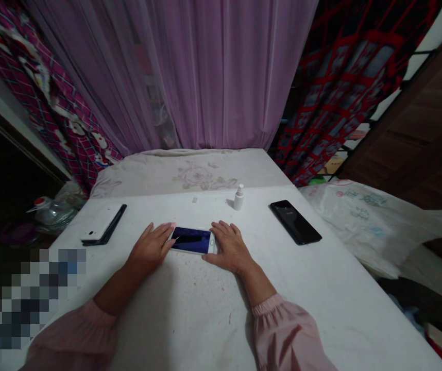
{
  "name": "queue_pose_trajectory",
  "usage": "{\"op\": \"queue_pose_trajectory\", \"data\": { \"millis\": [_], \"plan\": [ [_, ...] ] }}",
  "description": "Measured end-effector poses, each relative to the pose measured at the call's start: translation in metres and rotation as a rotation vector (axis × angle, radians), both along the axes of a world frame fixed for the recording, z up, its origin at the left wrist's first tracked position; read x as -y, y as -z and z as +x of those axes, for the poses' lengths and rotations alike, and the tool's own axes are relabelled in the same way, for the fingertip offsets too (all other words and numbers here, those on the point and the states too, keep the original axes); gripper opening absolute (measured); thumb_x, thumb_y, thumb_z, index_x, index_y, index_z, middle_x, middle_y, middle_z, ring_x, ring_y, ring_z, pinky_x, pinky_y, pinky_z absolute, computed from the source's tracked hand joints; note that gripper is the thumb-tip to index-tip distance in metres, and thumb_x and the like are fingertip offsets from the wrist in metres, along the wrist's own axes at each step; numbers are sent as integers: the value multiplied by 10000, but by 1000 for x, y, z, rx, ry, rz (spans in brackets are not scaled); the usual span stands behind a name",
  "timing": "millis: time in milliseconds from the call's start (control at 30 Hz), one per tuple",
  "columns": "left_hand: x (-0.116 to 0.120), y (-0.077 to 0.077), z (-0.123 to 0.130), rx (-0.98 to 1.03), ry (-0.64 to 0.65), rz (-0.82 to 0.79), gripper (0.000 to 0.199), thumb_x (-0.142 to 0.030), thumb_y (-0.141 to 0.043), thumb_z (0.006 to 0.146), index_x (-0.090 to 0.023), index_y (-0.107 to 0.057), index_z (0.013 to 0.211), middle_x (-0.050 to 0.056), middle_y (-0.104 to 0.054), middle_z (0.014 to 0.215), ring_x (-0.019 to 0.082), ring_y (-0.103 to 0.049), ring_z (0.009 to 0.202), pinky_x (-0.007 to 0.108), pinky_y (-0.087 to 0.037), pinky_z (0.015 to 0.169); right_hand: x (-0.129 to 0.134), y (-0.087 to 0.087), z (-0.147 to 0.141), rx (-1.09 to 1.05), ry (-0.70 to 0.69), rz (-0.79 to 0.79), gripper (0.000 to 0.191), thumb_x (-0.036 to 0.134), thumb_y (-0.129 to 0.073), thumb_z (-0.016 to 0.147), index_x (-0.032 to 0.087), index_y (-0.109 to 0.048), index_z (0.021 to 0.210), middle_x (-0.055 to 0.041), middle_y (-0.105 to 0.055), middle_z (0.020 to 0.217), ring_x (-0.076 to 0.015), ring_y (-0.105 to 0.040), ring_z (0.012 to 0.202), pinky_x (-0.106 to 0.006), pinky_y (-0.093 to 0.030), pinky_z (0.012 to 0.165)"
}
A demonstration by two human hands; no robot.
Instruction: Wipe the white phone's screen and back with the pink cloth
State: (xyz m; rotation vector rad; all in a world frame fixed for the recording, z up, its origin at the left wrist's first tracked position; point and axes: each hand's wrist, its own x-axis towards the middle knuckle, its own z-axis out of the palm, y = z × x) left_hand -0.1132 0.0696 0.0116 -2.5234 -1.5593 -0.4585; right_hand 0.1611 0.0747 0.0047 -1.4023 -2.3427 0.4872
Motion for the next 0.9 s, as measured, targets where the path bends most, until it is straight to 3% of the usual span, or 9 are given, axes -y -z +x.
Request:
{"op": "queue_pose_trajectory", "data": {
  "millis": [133, 300, 567, 900],
  "plan": [
    [0, 1, 4, -11, -14, -2, 424, -334, -375, 982, -149, -578, 1306, 129, -606, 1330, 279, -562, 1239, 512, -361, 1106, 0, -1, 0, 7, 2, -1, 796, 570, -708, 707, 184, -493, 1370, -162, -446, 1476, -347, -315, 1411, -582, -181, 1142],
    [22, 2, 1, 8, 7, 52, 450, -328, -367, 978, -143, -548, 1347, 140, -581, 1357, 281, -532, 1275, 504, -371, 1109, 0, 1, -1, 5, 6, 15, 787, 548, -710, 713, 186, -486, 1374, -156, -461, 1466, -332, -323, 1408, -570, -196, 1141],
    [48, -3, -7, -36, 12, -30, 465, -346, -362, 976, -158, -525, 1369, 113, -563, 1383, 273, -505, 1302, 488, -397, 1097, 0, -2, -1, 4, 5, -6, 773, 568, -701, 710, 196, -505, 1359, -151, -455, 1472, -342, -320, 1410, -575, -194, 1140],
    [12, -2, 3, -24, 4, 40, 439, -338, -369, 984, -127, -576, 1308, 140, -610, 1321, 276, -568, 1232, 499, -370, 1106, 0, -2, -1, 1, 4, -20, 790, 559, -720, 706, 171, -505, 1360, -155, -454, 1473, -339, -318, 1411, -574, -191, 1148]
  ]
}}
